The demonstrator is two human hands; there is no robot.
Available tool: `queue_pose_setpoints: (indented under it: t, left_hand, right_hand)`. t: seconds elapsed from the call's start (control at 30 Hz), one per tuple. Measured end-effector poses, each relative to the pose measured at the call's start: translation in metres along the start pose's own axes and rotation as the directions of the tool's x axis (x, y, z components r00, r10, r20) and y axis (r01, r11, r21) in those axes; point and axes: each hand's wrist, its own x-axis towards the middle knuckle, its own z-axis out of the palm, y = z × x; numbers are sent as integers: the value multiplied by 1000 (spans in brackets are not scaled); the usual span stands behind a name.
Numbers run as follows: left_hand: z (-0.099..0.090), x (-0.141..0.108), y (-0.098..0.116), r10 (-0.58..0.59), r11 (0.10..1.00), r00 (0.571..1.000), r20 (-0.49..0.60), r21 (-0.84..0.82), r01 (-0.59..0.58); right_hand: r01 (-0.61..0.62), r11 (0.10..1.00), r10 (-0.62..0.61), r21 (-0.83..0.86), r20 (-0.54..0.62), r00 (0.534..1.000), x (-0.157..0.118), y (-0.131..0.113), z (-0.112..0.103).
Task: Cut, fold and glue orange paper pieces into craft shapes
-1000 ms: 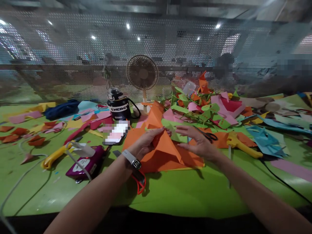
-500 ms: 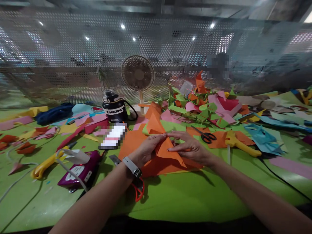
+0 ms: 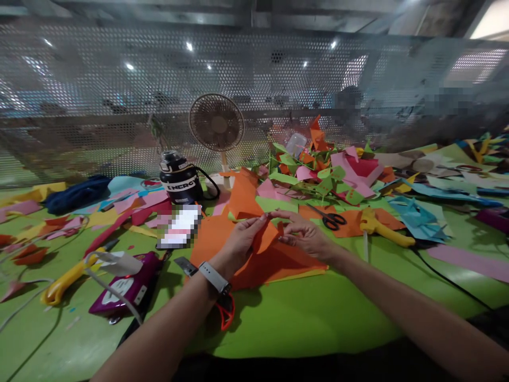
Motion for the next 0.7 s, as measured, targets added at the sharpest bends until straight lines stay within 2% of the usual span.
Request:
queue_pose_setpoints:
  t: [0.13,0.23,0.43,0.57,0.7]
  left_hand:
    - [3,-4,-2,14,998,999,29,-64,-12]
    - [4,-4,-3,67,995,997,26,-78,-65]
    - [5,-1,-6,78,996,997,-3,-41,-78]
    - [5,-3,-7,56,998,998,30,-33,-55]
    - [7,-7,-5,19,999,999,32,-44,-17]
  right_hand:
    - [-75,997,74,-16,-80,994,0,1,3]
    - [-142,990,138,-17,-143,980,1,1,5]
    - [-231,967,238,113,-56,970,4,-8,4]
    - [-305,940,323,154,-112,940,4,-10,5]
    - [-378,887,425,264,-146,894,3,-6,7]
